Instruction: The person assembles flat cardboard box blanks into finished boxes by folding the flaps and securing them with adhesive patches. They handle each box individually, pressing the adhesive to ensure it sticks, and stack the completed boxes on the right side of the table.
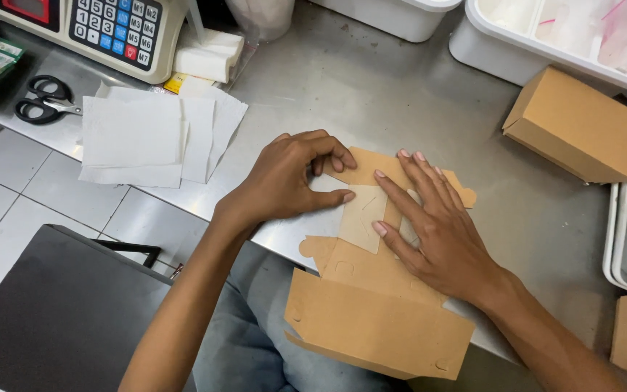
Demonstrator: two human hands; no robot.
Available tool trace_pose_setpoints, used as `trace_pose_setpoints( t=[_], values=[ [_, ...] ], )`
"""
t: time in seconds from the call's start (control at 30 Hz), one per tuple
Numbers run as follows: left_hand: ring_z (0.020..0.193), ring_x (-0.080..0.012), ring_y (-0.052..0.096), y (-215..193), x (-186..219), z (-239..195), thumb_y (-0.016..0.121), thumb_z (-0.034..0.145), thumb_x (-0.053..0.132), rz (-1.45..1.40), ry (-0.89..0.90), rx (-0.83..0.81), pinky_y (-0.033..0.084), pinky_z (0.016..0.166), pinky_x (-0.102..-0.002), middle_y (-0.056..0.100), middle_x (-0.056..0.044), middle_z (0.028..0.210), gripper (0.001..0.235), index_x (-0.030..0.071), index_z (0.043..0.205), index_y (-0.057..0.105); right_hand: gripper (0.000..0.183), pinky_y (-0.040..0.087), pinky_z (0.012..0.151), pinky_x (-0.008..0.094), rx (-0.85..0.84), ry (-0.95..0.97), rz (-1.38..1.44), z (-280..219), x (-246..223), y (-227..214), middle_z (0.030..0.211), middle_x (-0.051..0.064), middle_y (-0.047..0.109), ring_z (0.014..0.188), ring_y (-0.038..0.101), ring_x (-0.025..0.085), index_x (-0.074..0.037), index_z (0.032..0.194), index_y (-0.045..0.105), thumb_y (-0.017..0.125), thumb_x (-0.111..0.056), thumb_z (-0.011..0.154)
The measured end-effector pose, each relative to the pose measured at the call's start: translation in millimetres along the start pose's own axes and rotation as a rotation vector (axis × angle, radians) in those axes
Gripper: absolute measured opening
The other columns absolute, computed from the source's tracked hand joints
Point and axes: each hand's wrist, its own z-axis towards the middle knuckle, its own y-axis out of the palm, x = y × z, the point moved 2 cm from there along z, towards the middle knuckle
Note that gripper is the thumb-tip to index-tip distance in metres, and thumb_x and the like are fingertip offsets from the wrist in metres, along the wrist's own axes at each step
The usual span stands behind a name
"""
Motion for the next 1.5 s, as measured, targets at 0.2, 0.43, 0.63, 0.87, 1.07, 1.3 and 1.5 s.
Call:
trace_pose_setpoints(
  t=[0.2, 0.43, 0.63, 0.87, 1.07, 1.3, 1.5],
  values=[
    [0.1, -0.0086, 0.064, -1.0, 1.3, -2.3, 0.085, 0.079, 0.042, 0.073, 0.011, -0.091, 0.037, 0.088, -0.032, 0.066, 0.01, 0.104, 0.042, 0.026, 0.114, 0.067, 0.062, 0.017, 0.128, 0.053, 0.002, 0.005, 0.001, -1.0, 1.2, 1.1, 0.169, 0.021, 0.027, 0.159, 0.02, 0.039, -0.015, 0.16, 0.038, 0.053, -0.038, 0.104],
    [0.11, -0.0157, 0.061, -3.9, 3.7, -7.2, 0.088, 0.074, 0.047, 0.088, 0.056, -0.172, 0.035, 0.091, -0.036, 0.063, 0.003, 0.113, 0.058, 0.023, 0.122, 0.063, 0.062, 0.018, 0.127, 0.054, 0.001, 0.0, -0.002, -1.0, 2.3, 2.1, 0.169, 0.022, 0.028, 0.158, 0.021, 0.04, -0.014, 0.16, 0.038, 0.052, -0.038, 0.104],
    [0.115, -0.0172, 0.056, -4.8, 5.8, -10.0, 0.088, 0.073, 0.049, 0.09, 0.062, -0.227, 0.033, 0.095, -0.037, 0.059, 0.002, 0.121, 0.067, 0.023, 0.127, 0.061, 0.062, 0.017, 0.127, 0.054, 0.005, -0.006, 0.002, -1.2, 2.9, 2.2, 0.169, 0.022, 0.027, 0.159, 0.021, 0.04, -0.015, 0.16, 0.038, 0.053, -0.037, 0.104],
    [0.117, -0.0179, 0.054, -6.0, 6.7, -10.9, 0.088, 0.068, 0.054, 0.086, 0.048, -0.263, 0.031, 0.097, -0.037, 0.057, 0.002, 0.125, 0.077, 0.022, 0.131, 0.059, 0.062, 0.018, 0.127, 0.054, -0.005, 0.004, -0.003, -1.7, 3.2, 2.3, 0.169, 0.022, 0.027, 0.158, 0.021, 0.04, -0.016, 0.161, 0.037, 0.051, -0.038, 0.105],
    [0.098, -0.0104, 0.064, -8.2, 12.5, -13.5, 0.078, 0.081, 0.054, 0.006, 0.032, -0.073, 0.039, 0.095, -0.034, 0.068, 0.009, 0.112, 0.052, 0.021, 0.118, 0.062, 0.062, 0.017, 0.126, 0.055, -0.006, 0.007, 0.003, -2.0, 2.2, 1.4, 0.17, 0.021, 0.027, 0.159, 0.02, 0.04, -0.016, 0.161, 0.037, 0.051, -0.038, 0.105],
    [0.071, -0.0076, 0.062, 2.8, 7.8, -1.4, 0.077, 0.087, 0.038, 0.002, -0.108, 0.058, 0.048, 0.069, -0.027, 0.069, 0.01, 0.085, 0.024, 0.02, 0.1, 0.067, 0.063, 0.016, 0.127, 0.053, -0.009, 0.015, 0.009, -1.5, 2.4, 2.0, 0.17, 0.021, 0.026, 0.159, 0.019, 0.039, -0.016, 0.161, 0.037, 0.052, -0.038, 0.104],
    [0.065, -0.0079, 0.059, 7.0, 1.6, -0.8, 0.084, 0.081, 0.036, 0.043, -0.08, 0.048, 0.046, 0.074, -0.029, 0.069, 0.012, 0.089, 0.03, 0.023, 0.1, 0.066, 0.062, 0.02, 0.125, 0.056, 0.0, 0.021, 0.015, -2.3, 3.4, 2.5, 0.169, 0.021, 0.029, 0.158, 0.022, 0.041, -0.017, 0.16, 0.038, 0.053, -0.037, 0.104]
  ],
)
